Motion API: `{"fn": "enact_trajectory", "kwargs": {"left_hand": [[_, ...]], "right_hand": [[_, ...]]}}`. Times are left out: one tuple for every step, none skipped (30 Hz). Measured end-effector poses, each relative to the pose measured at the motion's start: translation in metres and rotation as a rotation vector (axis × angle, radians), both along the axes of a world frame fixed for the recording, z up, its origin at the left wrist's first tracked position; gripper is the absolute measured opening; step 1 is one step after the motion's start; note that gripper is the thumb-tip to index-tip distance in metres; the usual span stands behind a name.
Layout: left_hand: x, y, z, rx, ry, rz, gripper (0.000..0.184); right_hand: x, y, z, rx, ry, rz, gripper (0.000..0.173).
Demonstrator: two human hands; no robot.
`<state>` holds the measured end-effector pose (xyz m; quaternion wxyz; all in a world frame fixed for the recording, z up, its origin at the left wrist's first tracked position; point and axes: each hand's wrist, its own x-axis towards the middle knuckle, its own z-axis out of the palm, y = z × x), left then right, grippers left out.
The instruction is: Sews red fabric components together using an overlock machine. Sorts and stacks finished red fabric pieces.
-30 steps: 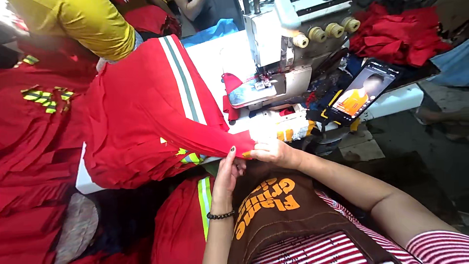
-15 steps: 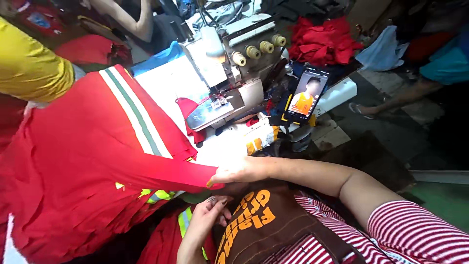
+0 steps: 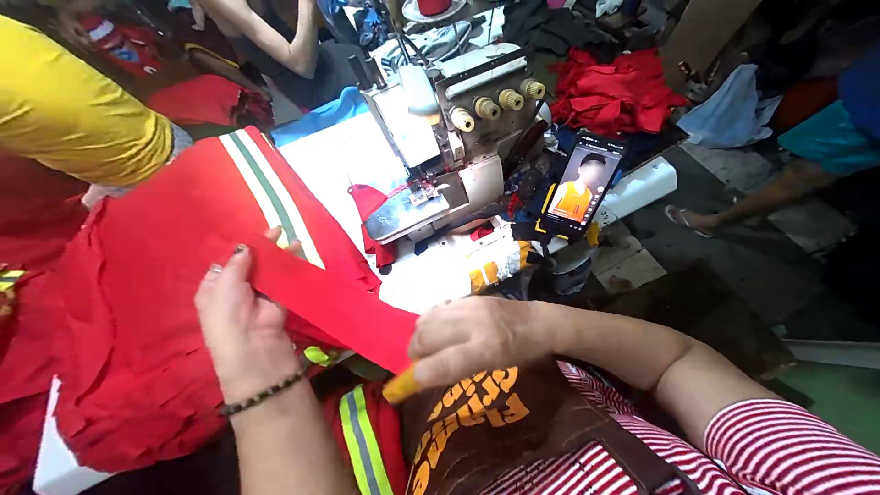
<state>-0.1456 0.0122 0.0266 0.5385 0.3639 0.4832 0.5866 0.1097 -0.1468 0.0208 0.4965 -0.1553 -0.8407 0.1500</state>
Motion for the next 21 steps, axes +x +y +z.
{"fn": "enact_trajectory", "kwargs": {"left_hand": [[-0.002, 0.01, 0.001, 0.008, 0.004, 0.034, 0.026], [-0.001, 0.015, 0.002, 0.013, 0.007, 0.059, 0.027], [0.004, 0.016, 0.003, 0.016, 0.017, 0.07, 0.026], [0.011, 0.014, 0.004, 0.018, 0.041, 0.074, 0.024], [0.02, 0.011, 0.004, 0.024, 0.07, 0.077, 0.022], [0.029, 0.008, 0.002, 0.044, 0.095, 0.07, 0.021], [0.039, 0.003, -0.002, 0.065, 0.109, 0.064, 0.023], [0.051, -0.004, -0.006, 0.087, 0.116, 0.054, 0.023], [0.061, -0.012, -0.011, 0.125, 0.128, 0.03, 0.022], [0.071, -0.022, -0.018, 0.175, 0.148, -0.007, 0.021], [0.078, -0.032, -0.026, 0.227, 0.16, -0.058, 0.022], [0.086, -0.043, -0.034, 0.267, 0.152, -0.11, 0.023], [0.094, -0.055, -0.04, 0.284, 0.141, -0.154, 0.025], [0.103, -0.067, -0.044, 0.274, 0.119, -0.175, 0.024], [0.112, -0.079, -0.046, 0.242, 0.089, -0.182, 0.021], [0.119, -0.088, -0.047, 0.201, 0.055, -0.182, 0.016], [0.124, -0.095, -0.048, 0.159, 0.025, -0.168, 0.01], [0.127, -0.1, -0.049, 0.133, -0.008, -0.166, 0.01], [0.128, -0.103, -0.049, 0.116, -0.029, -0.171, 0.01], [0.128, -0.106, -0.048, 0.1, -0.038, -0.17, 0.011], [0.128, -0.109, -0.047, 0.086, -0.044, -0.173, 0.01]], "right_hand": [[0.004, -0.009, 0.004, -0.018, -0.013, 0.022, 0.016], [0.01, -0.017, 0.009, -0.053, -0.037, 0.057, 0.015], [0.016, -0.024, 0.013, -0.096, -0.053, 0.099, 0.015], [0.021, -0.031, 0.016, -0.151, -0.066, 0.148, 0.015], [0.026, -0.037, 0.02, -0.21, -0.09, 0.195, 0.015], [0.03, -0.043, 0.023, -0.266, -0.119, 0.24, 0.015], [0.034, -0.047, 0.025, -0.311, -0.165, 0.277, 0.016], [0.037, -0.049, 0.025, -0.343, -0.199, 0.311, 0.017], [0.038, -0.05, 0.024, -0.359, -0.222, 0.325, 0.018], [0.039, -0.049, 0.023, -0.365, -0.231, 0.313, 0.019], [0.039, -0.047, 0.023, -0.365, -0.227, 0.267, 0.018], [0.038, -0.042, 0.022, -0.362, -0.219, 0.202, 0.017], [0.037, -0.036, 0.02, -0.354, -0.213, 0.139, 0.018], [0.036, -0.03, 0.017, -0.343, -0.218, 0.091, 0.019], [0.035, -0.025, 0.015, -0.336, -0.227, 0.068, 0.019], [0.033, -0.022, 0.012, -0.335, -0.227, 0.071, 0.019], [0.029, -0.021, 0.01, -0.337, -0.215, 0.092, 0.018], [0.025, -0.021, 0.007, -0.344, -0.192, 0.117, 0.017], [0.021, -0.02, 0.006, -0.353, -0.164, 0.121, 0.016], [0.018, -0.019, 0.005, -0.361, -0.137, 0.082, 0.015], [0.017, -0.017, 0.004, -0.369, -0.116, -0.006, 0.015]]}}
